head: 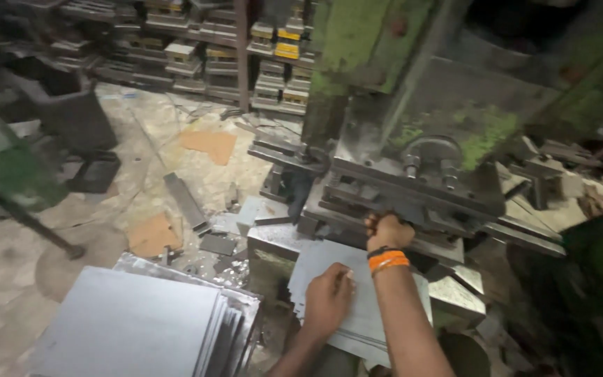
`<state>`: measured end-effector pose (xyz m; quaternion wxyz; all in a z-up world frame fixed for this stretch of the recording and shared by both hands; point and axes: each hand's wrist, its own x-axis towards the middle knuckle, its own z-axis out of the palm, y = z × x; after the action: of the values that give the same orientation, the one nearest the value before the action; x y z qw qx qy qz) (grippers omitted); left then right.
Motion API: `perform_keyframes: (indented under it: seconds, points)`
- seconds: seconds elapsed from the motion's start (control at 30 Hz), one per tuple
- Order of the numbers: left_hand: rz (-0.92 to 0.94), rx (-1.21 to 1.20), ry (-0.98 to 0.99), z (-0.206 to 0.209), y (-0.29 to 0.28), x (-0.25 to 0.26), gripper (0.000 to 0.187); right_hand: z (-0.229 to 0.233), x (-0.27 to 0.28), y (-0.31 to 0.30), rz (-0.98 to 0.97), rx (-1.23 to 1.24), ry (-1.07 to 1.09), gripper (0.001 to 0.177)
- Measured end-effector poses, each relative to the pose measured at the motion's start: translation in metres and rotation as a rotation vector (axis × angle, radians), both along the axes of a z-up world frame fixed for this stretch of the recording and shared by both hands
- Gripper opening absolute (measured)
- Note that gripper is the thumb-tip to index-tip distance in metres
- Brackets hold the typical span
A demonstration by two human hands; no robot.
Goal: The person is using a manual punching machine to punch holes into rectangular metal sheets and then stacking them.
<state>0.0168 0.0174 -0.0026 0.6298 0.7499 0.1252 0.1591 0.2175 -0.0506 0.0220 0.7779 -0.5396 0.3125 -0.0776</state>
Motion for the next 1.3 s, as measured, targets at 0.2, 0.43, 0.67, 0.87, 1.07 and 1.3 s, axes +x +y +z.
perform_keyframes:
  seconds: [0.2, 0.43, 0.67, 0.87, 1.07, 1.3]
  points:
    - [-0.047, -0.096, -0.015, 0.002, 0.000, -0.003, 0.016, 0.007, -0.010, 0.001, -0.059, -0.024, 0.018, 0.018]
    - [-0.037, 0.063, 0.071, 0.005, 0.002, -0.001, 0.018, 0.008, -0.052, -0.014, 0.166, -0.074, -0.194, 0.030]
    - [-0.023, 0.070, 0.044, 0.009, 0.001, -0.004, 0.017, 0.014, -0.064, -0.012, 0.172, -0.128, -0.235, 0.030]
    - [-0.018, 0.059, 0.007, 0.004, 0.000, -0.001, 0.015, -0.002, -0.057, -0.017, 0.175, -0.166, -0.282, 0.027]
    - [0.018, 0.097, -0.071, -0.003, 0.000, -0.003, 0.012, -0.012, -0.058, -0.016, 0.199, -0.295, -0.407, 0.023]
    - [-0.006, 0.044, -0.050, 0.003, -0.002, -0.006, 0.011, 0.008, -0.067, -0.010, 0.156, -0.281, -0.337, 0.024]
